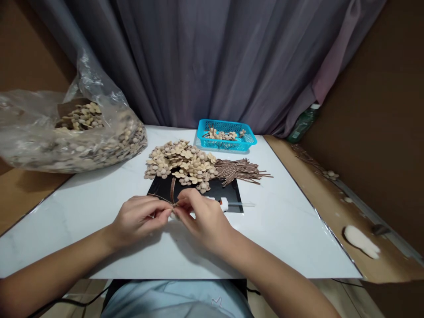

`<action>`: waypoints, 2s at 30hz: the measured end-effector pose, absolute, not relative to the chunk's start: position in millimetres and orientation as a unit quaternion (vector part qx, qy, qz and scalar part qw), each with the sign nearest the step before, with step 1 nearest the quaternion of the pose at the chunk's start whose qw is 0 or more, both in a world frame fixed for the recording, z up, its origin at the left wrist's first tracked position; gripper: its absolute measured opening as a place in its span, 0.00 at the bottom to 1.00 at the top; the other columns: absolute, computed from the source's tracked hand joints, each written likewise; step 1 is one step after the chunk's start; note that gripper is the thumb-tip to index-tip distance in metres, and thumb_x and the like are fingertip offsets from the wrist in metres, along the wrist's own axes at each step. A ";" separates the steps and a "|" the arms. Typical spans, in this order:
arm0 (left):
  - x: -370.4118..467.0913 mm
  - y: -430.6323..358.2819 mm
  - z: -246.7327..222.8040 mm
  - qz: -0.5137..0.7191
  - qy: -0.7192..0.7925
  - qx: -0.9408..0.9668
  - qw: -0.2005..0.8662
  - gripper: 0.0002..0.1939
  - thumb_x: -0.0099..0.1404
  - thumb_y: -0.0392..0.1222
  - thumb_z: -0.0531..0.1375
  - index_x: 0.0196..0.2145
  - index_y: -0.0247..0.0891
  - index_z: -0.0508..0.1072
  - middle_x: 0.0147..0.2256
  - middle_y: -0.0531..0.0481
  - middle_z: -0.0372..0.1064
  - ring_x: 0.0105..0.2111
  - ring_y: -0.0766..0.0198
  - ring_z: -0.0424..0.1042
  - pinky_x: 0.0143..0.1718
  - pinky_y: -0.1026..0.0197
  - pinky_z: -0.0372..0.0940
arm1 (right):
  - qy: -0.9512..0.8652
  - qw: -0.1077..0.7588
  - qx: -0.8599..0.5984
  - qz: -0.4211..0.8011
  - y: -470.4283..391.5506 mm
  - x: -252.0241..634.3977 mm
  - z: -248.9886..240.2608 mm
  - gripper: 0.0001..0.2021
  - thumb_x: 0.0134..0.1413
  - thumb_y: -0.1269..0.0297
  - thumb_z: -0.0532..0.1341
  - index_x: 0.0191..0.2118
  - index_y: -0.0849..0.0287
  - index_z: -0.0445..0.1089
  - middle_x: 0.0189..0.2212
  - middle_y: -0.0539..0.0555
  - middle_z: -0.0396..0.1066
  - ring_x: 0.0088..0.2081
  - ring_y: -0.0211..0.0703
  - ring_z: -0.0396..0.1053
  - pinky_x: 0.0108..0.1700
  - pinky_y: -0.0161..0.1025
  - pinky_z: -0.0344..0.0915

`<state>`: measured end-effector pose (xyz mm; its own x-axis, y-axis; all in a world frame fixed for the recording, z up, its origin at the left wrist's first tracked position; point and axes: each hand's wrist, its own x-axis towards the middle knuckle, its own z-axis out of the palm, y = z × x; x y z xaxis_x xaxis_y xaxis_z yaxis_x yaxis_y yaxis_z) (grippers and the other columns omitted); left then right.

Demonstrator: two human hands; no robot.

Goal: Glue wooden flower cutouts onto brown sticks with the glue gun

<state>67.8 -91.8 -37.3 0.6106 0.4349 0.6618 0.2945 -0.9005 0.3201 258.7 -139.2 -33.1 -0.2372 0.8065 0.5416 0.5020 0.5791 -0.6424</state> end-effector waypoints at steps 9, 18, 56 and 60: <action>69.6 -92.6 -35.2 0.399 0.248 0.864 0.183 0.05 0.61 0.32 0.59 0.29 0.33 0.74 0.21 0.53 0.69 0.19 0.73 0.63 0.22 0.71 0.59 | -0.675 0.467 -0.434 0.372 -131.9 261.1 -31.9 0.14 0.52 0.66 0.64 0.40 0.55 0.58 0.31 0.51 0.75 0.30 0.38 0.74 0.33 0.34 0.71; 69.2 -91.7 -33.7 0.369 0.275 0.859 0.225 0.03 0.57 0.33 0.62 0.29 0.35 0.77 0.18 0.56 0.66 0.18 0.74 0.63 0.21 0.72 0.58 | -0.638 0.458 -0.448 0.427 -128.1 262.2 -34.4 0.15 0.50 0.65 0.65 0.40 0.54 0.57 0.29 0.50 0.74 0.28 0.38 0.73 0.30 0.35 0.70; 66.7 -95.0 -25.2 0.429 0.179 0.829 0.309 0.04 0.56 0.30 0.58 0.25 0.34 0.72 0.19 0.52 0.67 0.18 0.70 0.65 0.20 0.69 0.61 | -0.468 0.502 -0.401 0.607 -127.0 260.0 -26.4 0.22 0.40 0.63 0.71 0.39 0.56 0.59 0.24 0.45 0.72 0.21 0.32 0.68 0.25 0.29 0.65; 64.4 -95.8 -25.8 0.446 0.169 0.774 0.416 0.05 0.61 0.40 0.59 0.30 0.36 0.69 0.21 0.53 0.65 0.19 0.70 0.64 0.20 0.68 0.61 | -0.540 0.526 -0.405 0.517 -131.1 259.0 -27.1 0.19 0.44 0.64 0.70 0.38 0.55 0.60 0.29 0.48 0.74 0.27 0.34 0.72 0.28 0.31 0.69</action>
